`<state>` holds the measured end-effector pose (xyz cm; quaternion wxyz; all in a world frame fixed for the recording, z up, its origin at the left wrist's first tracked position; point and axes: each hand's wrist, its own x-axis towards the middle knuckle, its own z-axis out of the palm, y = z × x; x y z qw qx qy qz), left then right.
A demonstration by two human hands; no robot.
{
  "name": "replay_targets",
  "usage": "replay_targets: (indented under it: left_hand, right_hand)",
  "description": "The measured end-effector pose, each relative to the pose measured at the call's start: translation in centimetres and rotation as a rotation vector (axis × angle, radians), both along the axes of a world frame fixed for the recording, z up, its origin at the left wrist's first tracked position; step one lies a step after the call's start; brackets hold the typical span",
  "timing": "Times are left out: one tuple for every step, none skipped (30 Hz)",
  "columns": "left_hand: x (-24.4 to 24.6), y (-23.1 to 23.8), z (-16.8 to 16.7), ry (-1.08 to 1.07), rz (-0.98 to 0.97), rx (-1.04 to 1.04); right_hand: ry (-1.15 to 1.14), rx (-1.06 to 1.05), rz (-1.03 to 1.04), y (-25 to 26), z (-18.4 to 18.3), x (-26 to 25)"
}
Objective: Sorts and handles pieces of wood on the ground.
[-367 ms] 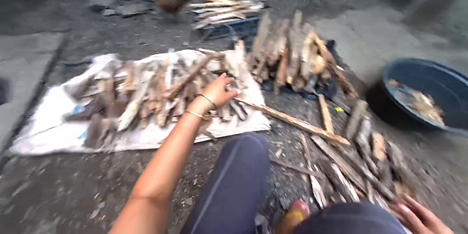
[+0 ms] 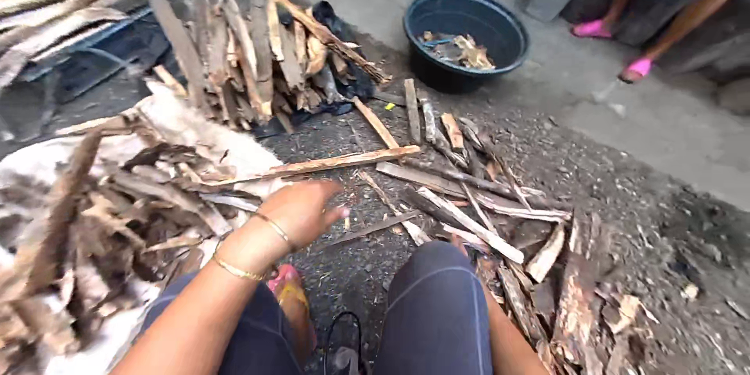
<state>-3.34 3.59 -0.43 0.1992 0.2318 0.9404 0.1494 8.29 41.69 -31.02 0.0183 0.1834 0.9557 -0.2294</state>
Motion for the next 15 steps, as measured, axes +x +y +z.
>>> replay_targets:
  left_hand:
    - [-0.5,0.1,-1.1,-0.089,-0.026,-0.122]
    - [-1.0,0.0,-1.9,-0.196,-0.051,-0.225]
    - [-1.5,-0.1,-2.4,-0.302,-0.067,-0.294]
    - [-2.0,-0.4,-2.8,-0.372,-0.077,-0.310]
    - [-2.5,-0.5,-3.0,-0.397,-0.079,-0.290]
    - [-2.9,-0.5,-3.2,-0.383,-0.074,-0.257]
    - [-3.2,-0.4,-3.3,-0.346,-0.066,-0.223]
    - [-3.4,-0.3,-3.6,-0.300,-0.062,-0.194]
    - [-3.5,-0.2,-3.8,-0.273,-0.066,-0.179]
    - [-3.7,-0.2,-4.0,-0.273,-0.076,-0.177]
    - [-3.8,-0.2,-4.2,-0.295,-0.086,-0.188]
    - [-3.9,-0.3,-4.4,-0.324,-0.094,-0.205]
    - [-4.0,-0.4,-4.6,-0.351,-0.096,-0.222]
    - [-4.0,-0.5,-4.9,-0.363,-0.100,-0.232]
    - [-4.0,-0.5,-5.0,-0.358,-0.106,-0.231]
  right_hand:
    - [-0.253,-0.078,-0.069,-0.1,1.9,-1.3]
    - [-0.311,-0.080,-0.141,0.1,2.3,-2.3]
    - [-0.291,-0.034,-0.186,0.8,1.7,-3.1]
    - [-0.270,0.029,-0.206,1.9,1.0,-3.9]
    - [-0.271,0.085,-0.210,3.2,0.3,-4.7]
    - [-0.291,0.126,-0.200,4.5,-0.1,-5.5]
    - [-0.342,0.146,-0.168,5.7,-0.2,-6.4]
    - [-0.411,0.152,-0.121,6.9,-0.1,-7.2]
    - [-0.486,0.153,-0.067,7.8,0.0,-8.0]
    - [-0.548,0.148,-0.014,8.7,0.0,-8.6]
    - [-0.595,0.144,0.027,9.3,0.0,-9.2]
    - [-0.632,0.138,0.056,9.8,-0.1,-9.7]
    - [-0.656,0.129,0.074,10.1,-0.1,-10.1]
    - [-0.664,0.114,0.077,10.4,-0.1,-10.4]
    - [-0.654,0.097,0.073,10.6,-0.3,-10.5]
